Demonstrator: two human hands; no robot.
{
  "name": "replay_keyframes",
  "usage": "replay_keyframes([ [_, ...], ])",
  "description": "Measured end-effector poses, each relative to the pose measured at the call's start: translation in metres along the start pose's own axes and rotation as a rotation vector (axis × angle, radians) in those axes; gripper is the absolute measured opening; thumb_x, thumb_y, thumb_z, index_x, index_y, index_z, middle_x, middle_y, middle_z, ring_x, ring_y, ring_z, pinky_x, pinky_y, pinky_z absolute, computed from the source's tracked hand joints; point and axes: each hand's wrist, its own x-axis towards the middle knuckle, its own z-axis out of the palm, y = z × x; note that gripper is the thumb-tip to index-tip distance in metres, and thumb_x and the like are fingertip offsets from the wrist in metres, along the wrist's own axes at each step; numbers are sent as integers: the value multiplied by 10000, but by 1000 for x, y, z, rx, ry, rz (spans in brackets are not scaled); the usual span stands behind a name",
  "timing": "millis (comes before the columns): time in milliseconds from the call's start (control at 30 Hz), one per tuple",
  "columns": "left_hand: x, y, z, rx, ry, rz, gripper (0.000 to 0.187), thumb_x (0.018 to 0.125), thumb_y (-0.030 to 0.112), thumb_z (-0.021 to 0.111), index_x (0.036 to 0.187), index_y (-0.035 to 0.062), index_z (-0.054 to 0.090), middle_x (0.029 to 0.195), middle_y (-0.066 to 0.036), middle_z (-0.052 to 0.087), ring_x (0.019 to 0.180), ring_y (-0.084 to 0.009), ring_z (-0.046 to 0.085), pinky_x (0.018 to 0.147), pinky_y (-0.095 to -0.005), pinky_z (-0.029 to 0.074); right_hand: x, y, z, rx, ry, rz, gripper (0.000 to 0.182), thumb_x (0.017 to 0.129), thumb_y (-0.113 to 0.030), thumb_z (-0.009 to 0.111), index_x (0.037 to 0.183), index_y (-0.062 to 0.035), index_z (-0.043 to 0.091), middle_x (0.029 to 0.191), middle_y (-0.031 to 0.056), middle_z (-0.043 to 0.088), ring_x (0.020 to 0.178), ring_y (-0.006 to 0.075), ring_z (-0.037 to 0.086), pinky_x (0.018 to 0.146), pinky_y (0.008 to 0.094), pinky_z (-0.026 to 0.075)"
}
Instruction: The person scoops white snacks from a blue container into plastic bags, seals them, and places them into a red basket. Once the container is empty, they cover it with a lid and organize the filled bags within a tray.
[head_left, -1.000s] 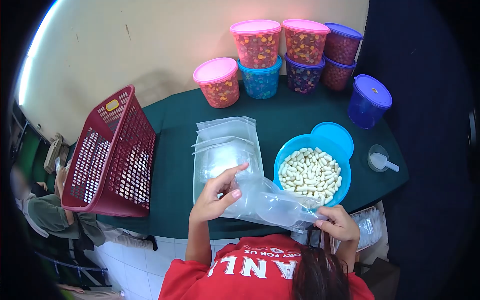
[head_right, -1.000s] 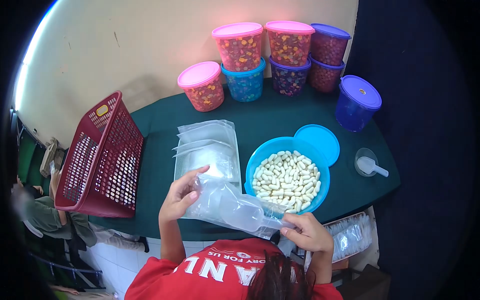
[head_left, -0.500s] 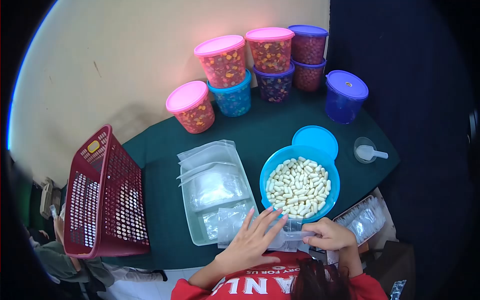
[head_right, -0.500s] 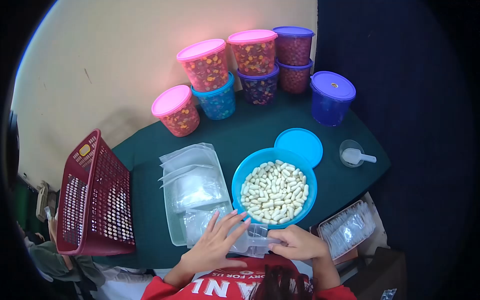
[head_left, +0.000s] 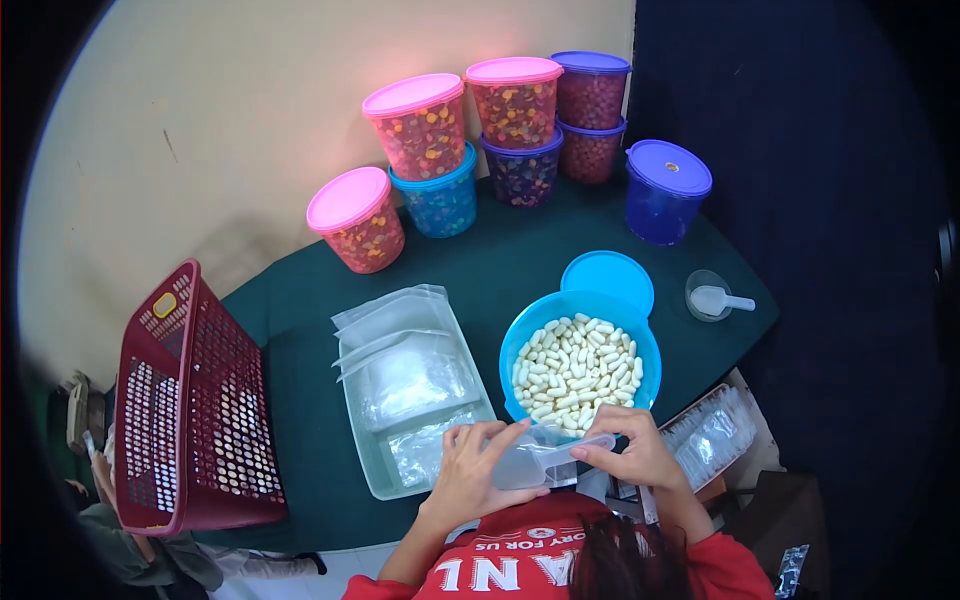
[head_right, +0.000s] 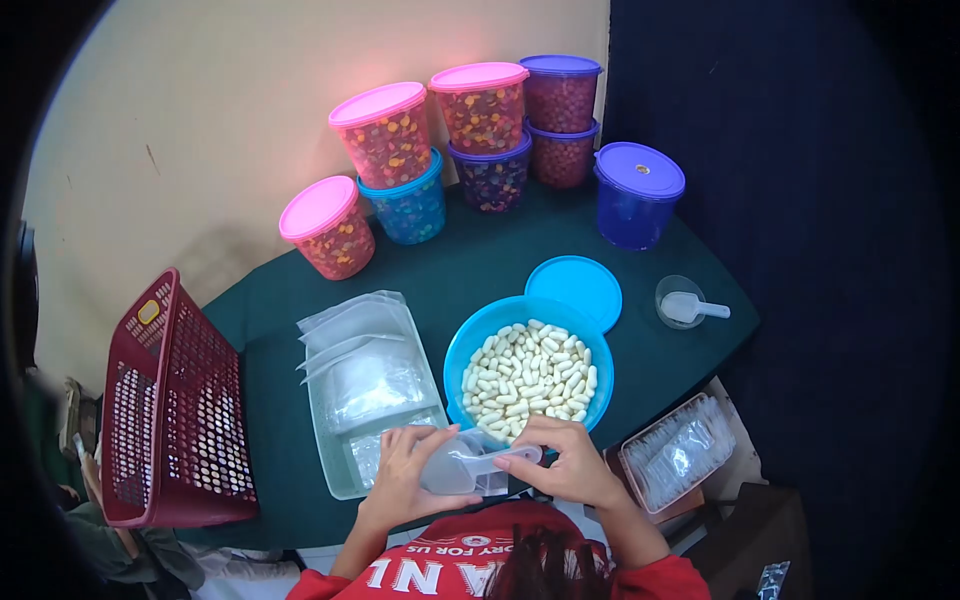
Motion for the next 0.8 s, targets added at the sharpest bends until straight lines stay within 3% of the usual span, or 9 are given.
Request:
replay_keyframes([
  [67,-2,-2,4,10,47,-33,814,472,401,813,1158,87,508,976,-108,492,912,-266,468,826,-388,320,-1,11,10,54,321,-147,113,711,-90,679,702,0,611,760,86,597,640,129,531,563,245,411],
  [100,-1,-2,5,-8,77,-47,804,469,387,817,1148,85,511,976,-109,494,917,-265,470,825,-384,325,-2,12,11,110,374,-81,112,714,-86,672,702,2,604,880,112,608,736,151,553,639,254,428],
  [200,6,-6,12,-43,121,-57,788,463,362,825,1131,81,514,985,-111,498,932,-266,473,825,-377,333,3,14,12,162,477,-165,99,745,-75,640,704,3,596,913,127,617,761,159,580,683,267,448],
  [433,19,-5,30,-186,212,-99,687,525,354,793,1097,78,533,976,-103,505,905,-243,493,792,-371,337,11,-1,11,390,533,-34,124,830,-89,552,817,33,570,882,131,635,742,159,605,706,271,475],
  [500,18,-4,25,-192,199,-98,678,525,337,792,1094,77,532,976,-109,505,899,-249,495,780,-371,349,8,5,11,310,548,-109,128,854,-96,512,831,28,532,818,125,634,694,142,596,642,258,477],
  [600,3,-27,25,-192,225,-179,677,519,312,793,1092,69,527,974,-113,505,885,-249,500,755,-367,372,8,4,-2,148,966,-316,132,890,-109,424,786,-28,420,714,115,591,605,107,542,570,236,446],
  [667,-11,-50,13,-182,264,-249,684,513,303,794,1093,63,524,971,-111,506,877,-243,503,743,-363,383,3,1,-29,234,1204,-439,151,906,-135,427,807,-21,438,718,116,589,634,118,550,601,240,452],
  [733,-26,-65,0,-304,328,-339,757,488,298,803,1128,43,490,1018,-113,486,908,-243,505,774,-365,401,8,-7,-35,-137,1234,-283,153,892,-123,469,780,-19,488,754,100,603,679,112,567,590,245,458],
  [800,-36,-73,-2,-413,393,-310,799,475,297,808,1146,27,467,1044,-121,468,931,-250,499,807,-365,396,20,2,-34,-487,932,-211,93,837,-63,538,755,-21,542,790,89,613,689,143,600,575,261,474],
])
